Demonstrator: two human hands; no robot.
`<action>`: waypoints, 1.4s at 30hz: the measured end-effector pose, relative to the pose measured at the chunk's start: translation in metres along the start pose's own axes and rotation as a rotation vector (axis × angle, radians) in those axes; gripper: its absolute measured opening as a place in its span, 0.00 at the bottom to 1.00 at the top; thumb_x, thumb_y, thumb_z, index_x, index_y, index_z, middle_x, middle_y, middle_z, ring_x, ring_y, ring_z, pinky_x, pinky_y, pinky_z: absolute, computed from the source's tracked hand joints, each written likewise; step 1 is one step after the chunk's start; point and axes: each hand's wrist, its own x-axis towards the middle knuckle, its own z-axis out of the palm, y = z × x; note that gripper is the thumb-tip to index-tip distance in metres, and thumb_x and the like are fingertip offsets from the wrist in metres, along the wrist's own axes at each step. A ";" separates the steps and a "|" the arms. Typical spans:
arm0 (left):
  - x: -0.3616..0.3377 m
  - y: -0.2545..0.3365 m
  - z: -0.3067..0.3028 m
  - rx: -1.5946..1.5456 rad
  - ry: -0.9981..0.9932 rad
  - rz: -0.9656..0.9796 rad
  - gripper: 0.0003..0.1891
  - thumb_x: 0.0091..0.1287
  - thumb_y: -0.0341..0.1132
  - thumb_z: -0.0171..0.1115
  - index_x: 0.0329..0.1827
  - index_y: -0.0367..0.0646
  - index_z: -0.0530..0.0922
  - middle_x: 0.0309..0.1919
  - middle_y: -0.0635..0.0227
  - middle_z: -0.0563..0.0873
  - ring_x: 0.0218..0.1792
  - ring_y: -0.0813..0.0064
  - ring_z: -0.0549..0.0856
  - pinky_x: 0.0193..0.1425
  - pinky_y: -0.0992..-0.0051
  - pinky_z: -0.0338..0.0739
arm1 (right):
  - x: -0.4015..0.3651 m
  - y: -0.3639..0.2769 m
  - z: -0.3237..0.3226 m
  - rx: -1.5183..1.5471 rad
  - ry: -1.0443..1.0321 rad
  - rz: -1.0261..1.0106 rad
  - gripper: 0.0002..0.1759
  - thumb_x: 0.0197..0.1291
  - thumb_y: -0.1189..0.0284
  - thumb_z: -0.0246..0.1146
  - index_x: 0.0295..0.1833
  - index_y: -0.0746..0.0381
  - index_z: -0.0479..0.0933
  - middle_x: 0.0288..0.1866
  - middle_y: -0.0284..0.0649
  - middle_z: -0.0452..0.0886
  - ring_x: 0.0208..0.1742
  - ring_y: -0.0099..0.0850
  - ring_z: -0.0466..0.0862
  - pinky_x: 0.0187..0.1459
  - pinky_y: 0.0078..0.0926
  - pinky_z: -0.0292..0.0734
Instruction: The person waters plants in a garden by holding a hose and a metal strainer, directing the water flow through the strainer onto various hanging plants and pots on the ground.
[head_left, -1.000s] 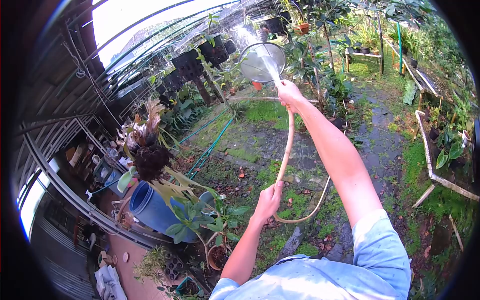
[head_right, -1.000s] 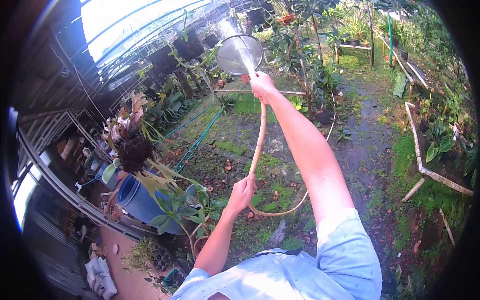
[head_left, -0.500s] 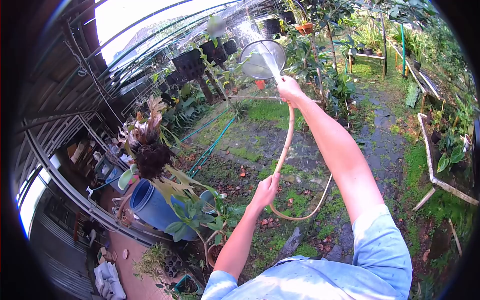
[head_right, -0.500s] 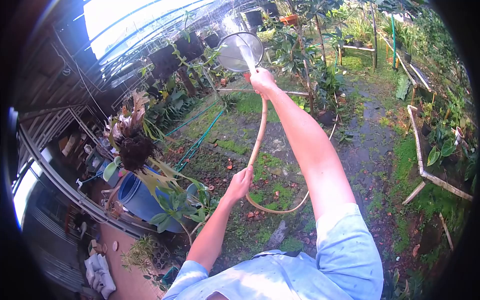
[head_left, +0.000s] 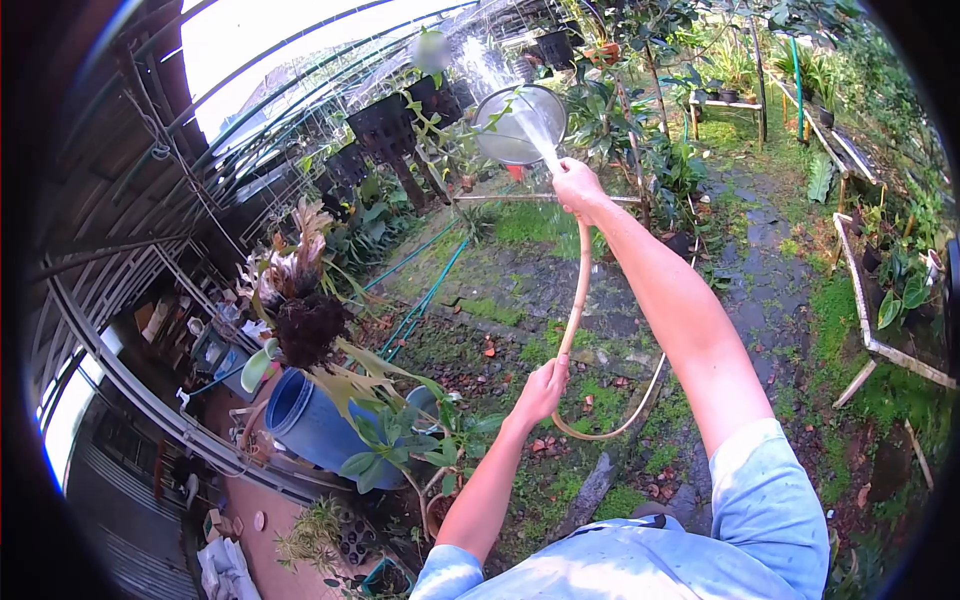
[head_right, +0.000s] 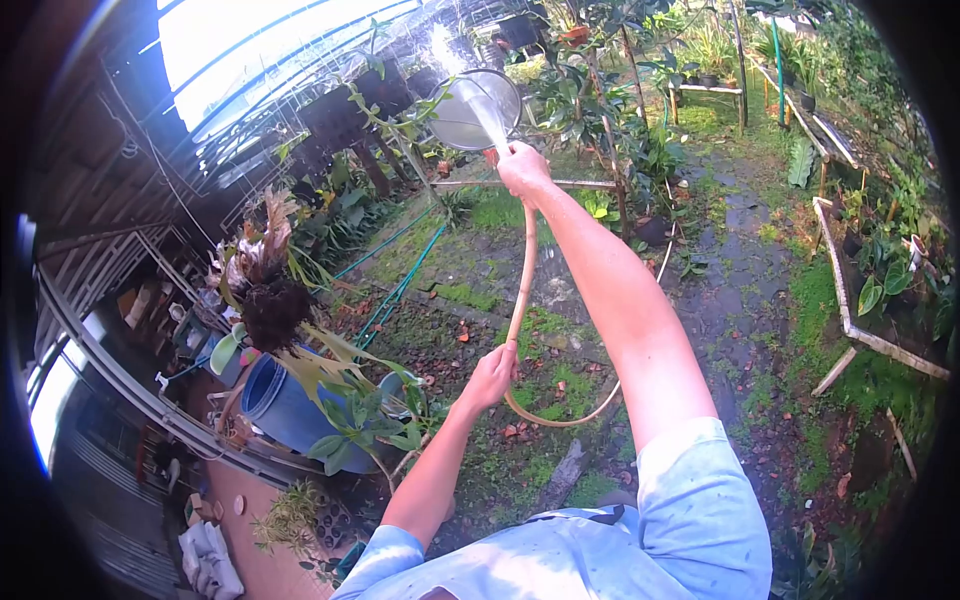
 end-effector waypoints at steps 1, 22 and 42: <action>-0.001 0.001 0.002 -0.020 0.005 -0.012 0.28 0.80 0.56 0.41 0.34 0.38 0.73 0.24 0.71 0.75 0.27 0.78 0.76 0.34 0.72 0.72 | 0.008 0.006 0.002 0.023 0.006 -0.009 0.11 0.70 0.69 0.52 0.51 0.60 0.76 0.25 0.32 0.73 0.19 0.22 0.72 0.19 0.24 0.68; 0.036 0.053 0.069 0.033 0.194 -0.092 0.28 0.80 0.56 0.42 0.32 0.39 0.72 0.24 0.74 0.74 0.26 0.81 0.74 0.31 0.75 0.72 | 0.078 0.027 -0.054 0.149 -0.117 -0.034 0.11 0.68 0.68 0.54 0.47 0.61 0.78 0.25 0.36 0.78 0.21 0.25 0.76 0.21 0.27 0.72; 0.031 0.070 0.055 0.075 0.171 -0.079 0.30 0.79 0.56 0.44 0.33 0.34 0.73 0.21 0.62 0.76 0.25 0.72 0.72 0.31 0.65 0.69 | 0.070 0.015 -0.063 0.030 -0.247 -0.032 0.13 0.74 0.65 0.51 0.53 0.60 0.74 0.27 0.29 0.70 0.23 0.19 0.69 0.21 0.20 0.66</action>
